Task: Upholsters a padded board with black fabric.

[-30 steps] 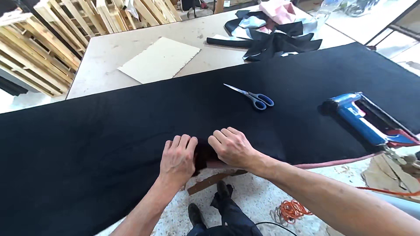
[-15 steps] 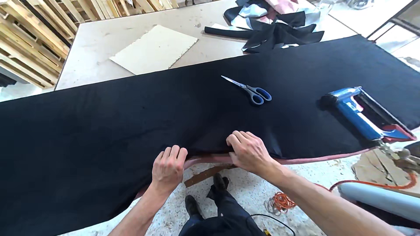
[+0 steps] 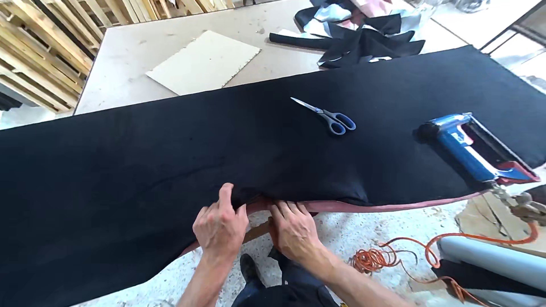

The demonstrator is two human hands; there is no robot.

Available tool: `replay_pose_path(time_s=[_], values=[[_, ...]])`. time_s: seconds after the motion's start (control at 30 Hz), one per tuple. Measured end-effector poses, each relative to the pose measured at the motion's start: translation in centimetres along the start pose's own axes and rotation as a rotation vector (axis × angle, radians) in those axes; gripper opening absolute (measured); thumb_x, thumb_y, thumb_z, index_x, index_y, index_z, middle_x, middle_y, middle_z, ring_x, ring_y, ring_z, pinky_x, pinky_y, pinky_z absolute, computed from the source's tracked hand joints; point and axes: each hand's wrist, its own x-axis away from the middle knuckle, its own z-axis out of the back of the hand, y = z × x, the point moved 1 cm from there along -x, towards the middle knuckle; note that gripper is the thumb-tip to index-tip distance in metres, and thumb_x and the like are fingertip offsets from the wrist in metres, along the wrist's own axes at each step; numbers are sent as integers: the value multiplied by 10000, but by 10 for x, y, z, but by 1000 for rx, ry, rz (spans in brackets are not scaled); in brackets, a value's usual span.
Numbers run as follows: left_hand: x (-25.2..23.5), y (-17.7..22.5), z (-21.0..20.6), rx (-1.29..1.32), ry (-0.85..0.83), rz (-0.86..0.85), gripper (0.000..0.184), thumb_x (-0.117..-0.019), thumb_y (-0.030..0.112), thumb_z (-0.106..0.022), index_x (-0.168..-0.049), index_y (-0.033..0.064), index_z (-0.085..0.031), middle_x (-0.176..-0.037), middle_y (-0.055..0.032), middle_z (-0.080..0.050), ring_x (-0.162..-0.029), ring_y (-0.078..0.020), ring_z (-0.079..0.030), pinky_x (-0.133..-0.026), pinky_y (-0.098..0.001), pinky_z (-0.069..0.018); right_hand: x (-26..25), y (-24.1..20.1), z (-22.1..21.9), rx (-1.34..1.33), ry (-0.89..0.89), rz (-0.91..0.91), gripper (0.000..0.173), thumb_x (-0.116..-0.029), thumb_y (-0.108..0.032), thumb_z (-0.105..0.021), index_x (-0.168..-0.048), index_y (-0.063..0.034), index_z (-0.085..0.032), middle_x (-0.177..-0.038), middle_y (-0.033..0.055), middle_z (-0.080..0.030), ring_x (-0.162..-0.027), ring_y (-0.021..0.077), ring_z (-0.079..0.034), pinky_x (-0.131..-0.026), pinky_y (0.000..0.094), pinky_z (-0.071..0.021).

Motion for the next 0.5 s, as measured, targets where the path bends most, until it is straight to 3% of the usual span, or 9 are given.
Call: replay_pose_path(time_s=[0.1,0.13,0.2,0.23,0.3,0.33,0.4,0.43,0.5], values=[[13,10,-26,170,-105,117,421,-947,292,-687,-1206,-40,-670,-874,-150,-754,-776,-301,-757,-679,-505,-613,-4,-11,6,-89,9,-40,281,-946,-257,-633,-1172,-133,-745,-1262,79,-719,-1130,289,-705,-899,530,-586],[26,13,-33,209,-83,35,399,-958,268,-675,-1197,-51,-676,-998,-178,-750,-895,-317,-754,-774,-501,-618,-4,-10,14,-113,21,-51,299,-911,-235,-676,-1186,-138,-742,-1292,72,-704,-1151,281,-693,-896,514,-591],[52,7,-54,230,130,-212,236,-911,157,-652,-1022,-27,-750,-1004,-199,-748,-938,-357,-735,-822,-492,-602,-2,7,48,-264,-37,-65,382,-869,-249,-713,-1237,-147,-730,-1334,64,-677,-1211,261,-651,-954,485,-563],[57,1,-63,235,188,-299,191,-909,119,-640,-991,-9,-755,-1004,-204,-745,-947,-373,-726,-835,-501,-593,3,26,75,-368,-4,-87,314,-886,-260,-706,-1182,-169,-761,-1284,27,-699,-1184,207,-659,-968,440,-566],[56,-5,-64,179,130,-367,245,-936,166,-614,-1082,42,-766,-1096,-174,-752,-1005,-352,-725,-851,-495,-583,25,90,137,-280,382,-168,148,-909,-240,-693,-973,-157,-798,-1032,-13,-776,-984,113,-737,-857,340,-631],[53,-4,-62,139,37,-363,313,-972,238,-589,-1186,68,-742,-1165,-151,-742,-1054,-326,-719,-873,-489,-578,38,136,171,-65,509,-247,184,-928,-260,-679,-994,-122,-781,-1017,39,-765,-952,164,-736,-826,381,-628],[49,-6,-67,91,-178,-320,405,-1030,366,-526,-1284,103,-699,-1203,-118,-741,-1077,-294,-726,-888,-494,-584,57,247,213,197,352,-589,479,-977,-410,-626,-1328,-85,-654,-1283,256,-643,-1188,454,-611,-970,661,-483],[45,-9,-71,85,-214,-301,383,-1035,370,-522,-1245,117,-719,-1163,-97,-756,-1040,-276,-741,-862,-485,-595,64,303,215,193,220,-740,666,-961,-504,-629,-1474,-93,-526,-1398,352,-514,-1279,579,-489,-997,774,-385],[31,-12,-64,155,-246,-246,291,-1033,295,-557,-1150,128,-764,-1042,-69,-776,-945,-230,-762,-807,-421,-623,71,396,206,156,45,-875,843,-909,-634,-654,-1539,-117,-437,-1390,454,-449,-1249,689,-436,-920,868,-338]])
